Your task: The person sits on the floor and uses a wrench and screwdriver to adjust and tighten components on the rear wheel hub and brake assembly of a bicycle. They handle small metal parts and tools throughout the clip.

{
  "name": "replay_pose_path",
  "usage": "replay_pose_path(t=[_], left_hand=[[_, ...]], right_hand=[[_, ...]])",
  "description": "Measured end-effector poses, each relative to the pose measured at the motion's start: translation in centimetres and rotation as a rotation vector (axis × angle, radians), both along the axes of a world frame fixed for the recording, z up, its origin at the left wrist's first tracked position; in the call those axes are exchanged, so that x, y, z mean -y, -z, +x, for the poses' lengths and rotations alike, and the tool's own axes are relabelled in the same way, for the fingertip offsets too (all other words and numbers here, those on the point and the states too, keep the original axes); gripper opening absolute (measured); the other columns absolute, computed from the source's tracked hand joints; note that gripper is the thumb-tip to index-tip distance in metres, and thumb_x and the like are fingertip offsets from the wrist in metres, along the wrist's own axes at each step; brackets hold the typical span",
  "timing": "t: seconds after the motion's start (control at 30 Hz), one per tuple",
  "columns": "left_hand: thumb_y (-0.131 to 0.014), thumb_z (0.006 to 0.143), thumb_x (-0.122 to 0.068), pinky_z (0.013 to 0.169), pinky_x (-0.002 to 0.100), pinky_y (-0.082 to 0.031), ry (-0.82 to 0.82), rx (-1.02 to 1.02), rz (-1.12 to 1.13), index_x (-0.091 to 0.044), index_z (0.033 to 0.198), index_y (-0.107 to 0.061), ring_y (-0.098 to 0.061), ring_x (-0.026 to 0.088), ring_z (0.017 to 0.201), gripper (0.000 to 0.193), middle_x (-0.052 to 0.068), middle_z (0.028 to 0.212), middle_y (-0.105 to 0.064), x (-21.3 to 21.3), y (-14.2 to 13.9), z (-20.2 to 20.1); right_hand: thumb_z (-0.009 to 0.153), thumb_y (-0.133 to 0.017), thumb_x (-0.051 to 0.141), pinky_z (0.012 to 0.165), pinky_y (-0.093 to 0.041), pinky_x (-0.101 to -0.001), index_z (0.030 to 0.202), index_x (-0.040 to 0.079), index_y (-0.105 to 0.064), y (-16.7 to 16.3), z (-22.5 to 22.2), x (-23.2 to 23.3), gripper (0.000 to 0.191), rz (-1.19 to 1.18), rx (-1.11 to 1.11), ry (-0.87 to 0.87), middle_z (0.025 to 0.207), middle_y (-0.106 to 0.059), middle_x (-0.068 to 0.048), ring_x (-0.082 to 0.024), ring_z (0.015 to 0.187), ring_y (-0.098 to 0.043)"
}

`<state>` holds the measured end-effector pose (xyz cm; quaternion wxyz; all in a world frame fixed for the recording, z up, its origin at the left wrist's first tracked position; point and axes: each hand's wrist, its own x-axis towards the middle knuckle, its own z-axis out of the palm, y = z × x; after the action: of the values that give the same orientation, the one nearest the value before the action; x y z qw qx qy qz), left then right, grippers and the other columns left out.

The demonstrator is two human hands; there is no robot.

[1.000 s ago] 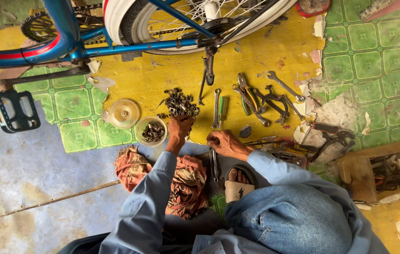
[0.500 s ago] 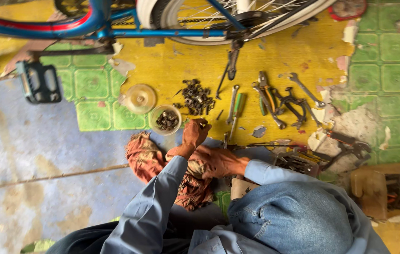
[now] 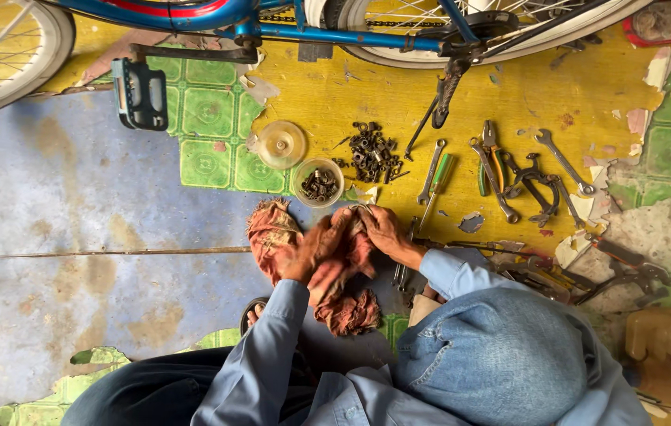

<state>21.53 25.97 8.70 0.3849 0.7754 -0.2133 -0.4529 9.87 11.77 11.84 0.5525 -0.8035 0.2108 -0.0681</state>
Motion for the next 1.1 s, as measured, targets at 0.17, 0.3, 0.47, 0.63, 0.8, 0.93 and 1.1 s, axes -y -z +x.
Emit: replay_pose_path(t=[0.17,0.3,0.47,0.63,0.8,0.93,1.1], left_hand=[[-0.048,0.102,-0.046,0.09,0.042,-0.055,-0.366,-0.076,-0.085,-0.006,0.139,-0.05,-0.069,0.036,0.111,0.054,0.028,0.126,-0.068,-0.3,2.2,-3.1],[-0.046,0.109,-0.038,0.087,0.048,-0.051,-0.264,0.383,-0.089,-0.004,0.129,-0.064,-0.066,0.041,0.104,0.044,0.03,0.122,-0.069,-0.1,3.1,-3.5],[-0.05,0.099,-0.051,0.08,0.045,-0.052,-0.557,0.044,0.003,-0.002,0.105,-0.071,-0.07,0.032,0.085,0.054,0.022,0.095,-0.074,-0.2,1.4,-2.8],[-0.045,0.1,-0.062,0.078,0.047,-0.051,-0.471,0.12,0.306,0.0,0.095,-0.075,-0.069,0.036,0.078,0.069,0.026,0.082,-0.073,-1.1,0.6,-1.3],[-0.047,0.099,-0.065,0.084,0.049,-0.052,-0.492,0.256,0.347,0.001,0.102,-0.075,-0.07,0.04,0.089,0.072,0.027,0.094,-0.073,-2.9,0.1,0.5],[-0.053,0.092,-0.062,0.085,0.055,-0.048,-0.44,0.448,0.262,-0.006,0.111,-0.078,-0.063,0.048,0.102,0.064,0.03,0.114,-0.067,-2.6,-0.2,2.1],[-0.057,0.098,-0.057,0.09,0.051,-0.051,-0.481,0.523,0.165,0.001,0.117,-0.068,-0.067,0.044,0.101,0.062,0.029,0.112,-0.068,-0.2,1.5,4.4]], right_hand=[[0.103,-0.064,0.005,0.073,-0.054,-0.037,0.129,0.0,-0.07,0.3,0.5,-2.6,0.028,0.568,0.054,0.126,0.105,-0.074,-0.02,-0.016,0.081,-0.065],[0.096,-0.068,0.007,0.068,-0.059,-0.0357,0.115,0.003,-0.075,1.0,0.2,-2.1,0.02,-0.163,0.058,0.012,0.101,-0.078,-0.015,-0.025,0.075,-0.074],[0.092,-0.059,-0.003,0.068,-0.06,-0.0364,0.12,-0.004,-0.068,0.9,0.2,-1.6,0.029,-0.182,0.09,-0.117,0.104,-0.075,-0.021,-0.029,0.081,-0.073],[0.094,-0.056,0.008,0.092,-0.057,-0.0452,0.127,-0.006,-0.063,0.5,1.0,-1.0,0.037,-0.381,0.255,-0.341,0.119,-0.069,-0.025,-0.036,0.107,-0.068],[0.1,-0.058,0.021,0.095,-0.057,-0.0461,0.118,0.001,-0.069,0.1,3.5,2.2,0.029,-0.393,0.079,-0.288,0.119,-0.07,-0.021,-0.034,0.108,-0.068],[0.101,-0.052,0.012,0.104,-0.05,-0.0501,0.136,0.001,-0.062,0.2,6.3,5.4,0.038,-0.692,-0.126,-0.278,0.145,-0.058,-0.019,-0.033,0.126,-0.056],[0.078,-0.061,0.007,0.115,-0.026,-0.0687,0.154,0.009,-0.046,-0.5,9.2,6.3,0.077,-0.954,-0.216,-0.479,0.165,-0.028,-0.01,-0.032,0.151,-0.021]])
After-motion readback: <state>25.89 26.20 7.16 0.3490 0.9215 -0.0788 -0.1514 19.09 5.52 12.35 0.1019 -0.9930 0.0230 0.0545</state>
